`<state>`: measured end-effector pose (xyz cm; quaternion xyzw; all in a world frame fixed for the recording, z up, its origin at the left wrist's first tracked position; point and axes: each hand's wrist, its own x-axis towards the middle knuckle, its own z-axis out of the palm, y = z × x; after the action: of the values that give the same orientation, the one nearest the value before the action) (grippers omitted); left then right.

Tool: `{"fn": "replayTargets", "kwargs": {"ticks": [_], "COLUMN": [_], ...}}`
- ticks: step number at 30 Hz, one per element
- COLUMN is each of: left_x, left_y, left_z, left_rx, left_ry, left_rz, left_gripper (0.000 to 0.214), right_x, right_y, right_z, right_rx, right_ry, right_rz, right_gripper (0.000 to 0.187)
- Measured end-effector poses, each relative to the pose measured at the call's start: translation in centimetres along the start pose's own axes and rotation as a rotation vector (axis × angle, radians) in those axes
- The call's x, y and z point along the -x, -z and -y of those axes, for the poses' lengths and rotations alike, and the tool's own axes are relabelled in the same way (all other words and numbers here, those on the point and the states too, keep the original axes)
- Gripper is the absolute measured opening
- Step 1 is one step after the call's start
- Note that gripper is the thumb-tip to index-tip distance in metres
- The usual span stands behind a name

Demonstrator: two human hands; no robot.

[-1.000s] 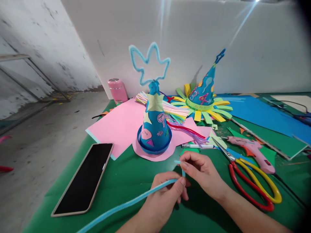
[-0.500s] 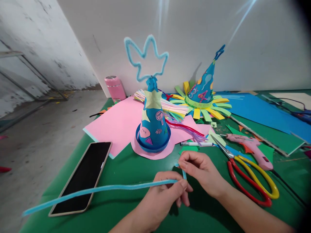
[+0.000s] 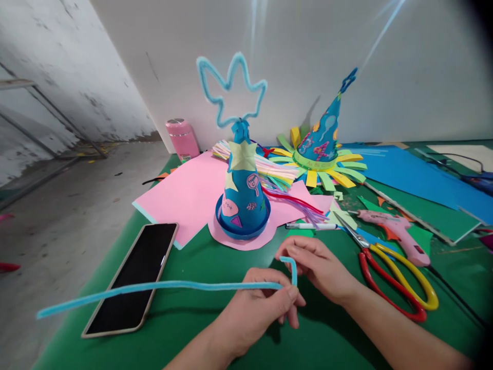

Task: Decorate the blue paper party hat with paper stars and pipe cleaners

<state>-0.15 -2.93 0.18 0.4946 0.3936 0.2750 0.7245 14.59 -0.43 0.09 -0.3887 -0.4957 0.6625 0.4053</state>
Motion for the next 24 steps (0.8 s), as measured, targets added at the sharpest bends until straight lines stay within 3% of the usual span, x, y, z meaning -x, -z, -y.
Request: {"fn": "replayTargets", "kwargs": {"ticks": [3,6,8,10,13,19,24], "left_x": [0.3,0.6,0.7,0.7,0.7,1.0,1.2], "left_y": [-0.3,-0.8,-1.1,-1.3,-1.7,-1.8,-1.2], "left_z": [-0.3,-0.6,-0.8,-0.8,-0.8,-0.3,-0.6], "left_rx": [-0.043,-0.087,-0.147,-0.212,-0.273,-0.259,-0.24], "left_ry": [0.04,0.141,0.205,0.229,0.22,0.167,-0.065], "left_rz": [0.152,0.305,0.341,0.337,0.299,0.231,0.234], "left_gripper": [0.022,0.022,0.024,0.025,0.023,0.014,0.02], "right_x": [-0.3,-0.3,-0.2,-0.1,0.1,0.7,0.7], "right_y": [-0.5,-1.3,-1.8,-1.9,-1.8,-0.9,-0.9], "right_z": [-0.3,-0.4,-0.3,-0.1,0.3,1.2,1.0], "right_rx": [0.001,0.001,-0.01,-0.029,-0.024,-0.074,-0.102], "right_ry": [-0.058,-0.083,-0.075,-0.054,-0.004,0.133,0.216], "right_rz": [0.107,0.349,0.481,0.524,0.514,0.482,0.249], "right_gripper": [0.026,0.033,0.034,0.026,0.015,0.014,0.011]}}
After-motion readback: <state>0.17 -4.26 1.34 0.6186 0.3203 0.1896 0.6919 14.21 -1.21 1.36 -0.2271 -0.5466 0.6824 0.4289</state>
